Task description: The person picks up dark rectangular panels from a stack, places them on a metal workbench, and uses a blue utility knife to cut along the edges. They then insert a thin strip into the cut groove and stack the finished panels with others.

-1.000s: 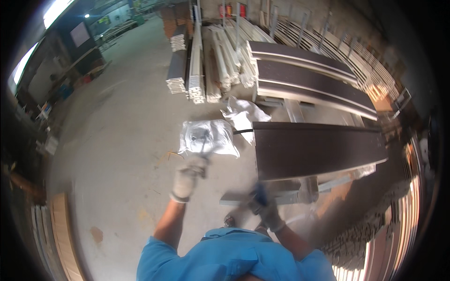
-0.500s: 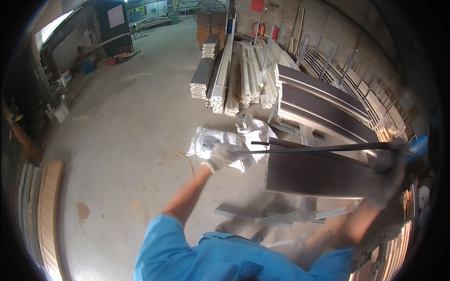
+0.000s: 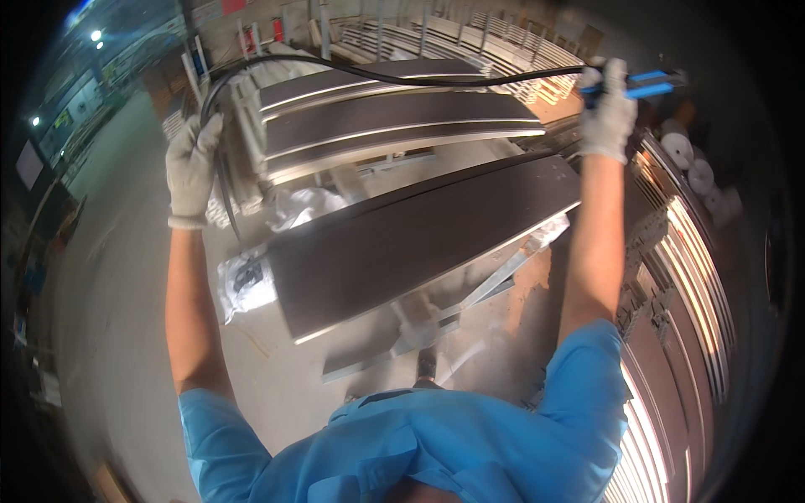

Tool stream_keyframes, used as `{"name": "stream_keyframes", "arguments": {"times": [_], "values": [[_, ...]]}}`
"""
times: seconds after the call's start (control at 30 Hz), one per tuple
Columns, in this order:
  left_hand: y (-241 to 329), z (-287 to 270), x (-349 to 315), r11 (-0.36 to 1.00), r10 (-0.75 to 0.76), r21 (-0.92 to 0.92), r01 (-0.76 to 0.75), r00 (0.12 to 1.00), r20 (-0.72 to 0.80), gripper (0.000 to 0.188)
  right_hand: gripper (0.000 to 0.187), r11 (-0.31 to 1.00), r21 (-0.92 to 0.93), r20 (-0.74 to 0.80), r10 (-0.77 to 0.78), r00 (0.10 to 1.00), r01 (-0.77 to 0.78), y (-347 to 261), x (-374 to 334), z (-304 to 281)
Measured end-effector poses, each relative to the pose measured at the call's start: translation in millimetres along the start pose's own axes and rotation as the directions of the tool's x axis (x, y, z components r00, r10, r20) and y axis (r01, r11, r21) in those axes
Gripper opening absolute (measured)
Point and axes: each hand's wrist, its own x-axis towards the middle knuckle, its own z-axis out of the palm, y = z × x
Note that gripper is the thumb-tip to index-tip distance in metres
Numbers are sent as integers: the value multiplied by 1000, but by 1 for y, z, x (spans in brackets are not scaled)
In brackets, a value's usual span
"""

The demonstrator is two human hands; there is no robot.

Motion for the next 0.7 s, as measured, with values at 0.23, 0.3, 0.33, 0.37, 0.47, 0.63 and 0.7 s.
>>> {"name": "stream_keyframes", "arguments": {"times": [0.23,0.3,0.33,0.37,0.47,0.63,0.7], "values": [[-56,215,57,795,-378,592,133,871,313,22,34,733,-525,114,565,817,-433,157,8,-46],[-93,266,32,469,-601,875,-120,683,416,41,34,644,-668,106,578,809,-373,165,6,-68],[-108,288,1,393,-558,908,-148,747,363,34,33,579,-738,86,590,802,-347,166,4,-78],[-122,294,-14,512,-590,840,-180,637,496,33,30,626,-702,74,538,840,-339,165,1,-89],[-159,310,-48,527,-630,767,-366,437,642,24,27,762,-563,18,396,918,-318,149,-19,-135],[-211,297,-48,673,-572,696,-252,419,705,27,23,790,-473,-66,410,910,-390,110,-56,-218],[-231,295,-52,552,-695,790,-267,376,613,29,23,749,-468,-134,463,876,-468,104,-74,-239]]}}
